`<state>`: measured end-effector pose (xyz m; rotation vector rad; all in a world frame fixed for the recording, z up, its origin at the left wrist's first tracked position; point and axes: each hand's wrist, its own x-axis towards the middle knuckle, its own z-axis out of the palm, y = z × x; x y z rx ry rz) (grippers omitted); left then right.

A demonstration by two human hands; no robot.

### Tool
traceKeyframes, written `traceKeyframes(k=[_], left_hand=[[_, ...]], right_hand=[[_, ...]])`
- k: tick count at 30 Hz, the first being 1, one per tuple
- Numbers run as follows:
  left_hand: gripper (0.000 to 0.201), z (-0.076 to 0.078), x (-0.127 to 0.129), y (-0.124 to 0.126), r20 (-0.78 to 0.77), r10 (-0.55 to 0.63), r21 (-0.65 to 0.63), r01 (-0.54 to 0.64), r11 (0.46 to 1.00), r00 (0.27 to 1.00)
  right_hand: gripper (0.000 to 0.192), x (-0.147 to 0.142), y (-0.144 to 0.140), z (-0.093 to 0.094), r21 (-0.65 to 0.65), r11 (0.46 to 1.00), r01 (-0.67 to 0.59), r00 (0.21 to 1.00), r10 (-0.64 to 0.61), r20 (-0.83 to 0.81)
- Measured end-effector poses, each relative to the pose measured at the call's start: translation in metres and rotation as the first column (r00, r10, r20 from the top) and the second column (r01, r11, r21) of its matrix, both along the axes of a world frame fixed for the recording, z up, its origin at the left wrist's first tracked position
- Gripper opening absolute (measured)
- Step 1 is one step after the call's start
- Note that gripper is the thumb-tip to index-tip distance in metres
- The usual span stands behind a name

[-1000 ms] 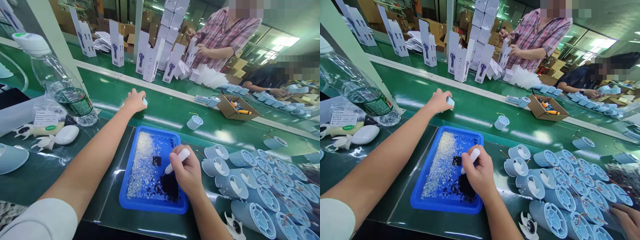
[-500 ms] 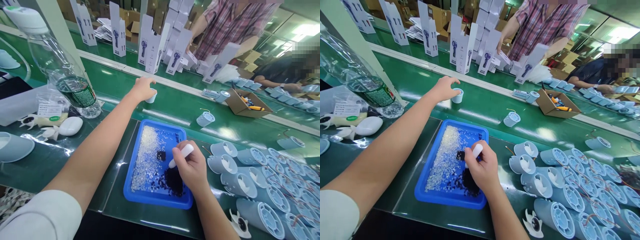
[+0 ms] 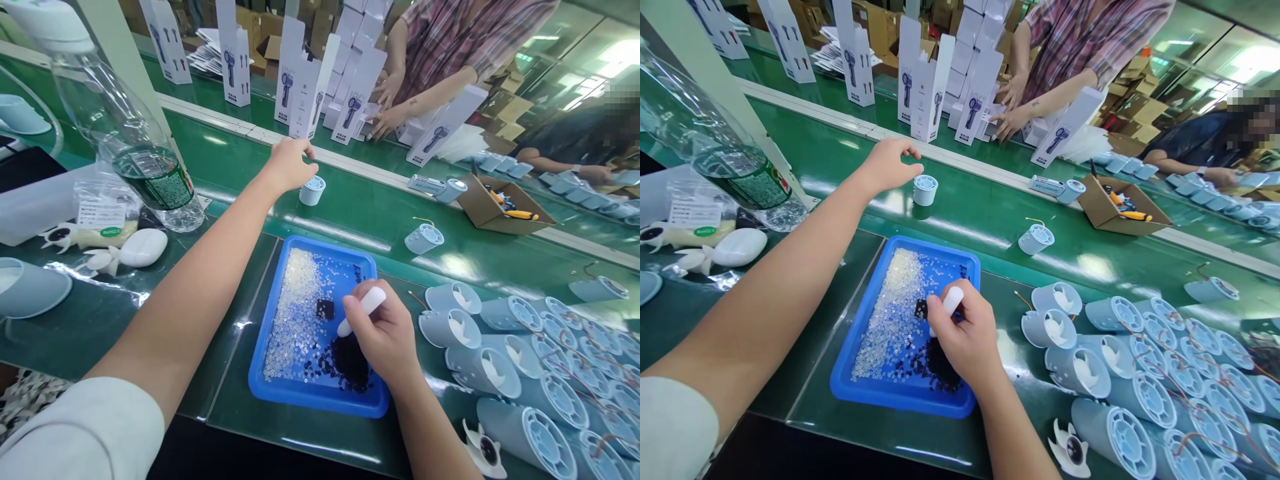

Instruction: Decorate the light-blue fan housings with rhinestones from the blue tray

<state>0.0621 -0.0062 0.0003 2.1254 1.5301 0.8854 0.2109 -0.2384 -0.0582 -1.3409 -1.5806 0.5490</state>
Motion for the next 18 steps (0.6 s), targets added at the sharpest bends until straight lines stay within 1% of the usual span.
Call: traceKeyframes(k=[6,12,18], left_hand=[[0.021,0.0008,-0.0005,0.0004,-0.004,-0.005,0.011,0.005,1.000,1.000],[0.019,-0.0008,-0.0004,0.0028,-0.009,-0.018,0.018,0.019,1.000,1.000],[0.016,-0.0001,0.0006,0.0025,-0.027,-0.009,0.017,0.009,1.000,1.000]], right_hand=[[0.022,-0.0002,-0.0001,0.0001,0.017,1.000,-0.020,1.000,0.020,-0.015],[0.021,0.0000,-0.0008,-0.0003,0.029,0.999,-0.038,0.999,0.038,0.006],[0.021,0.0005,-0.0014,-0.0021,0.070,0.998,0.010,1.000,-0.010,0.002]])
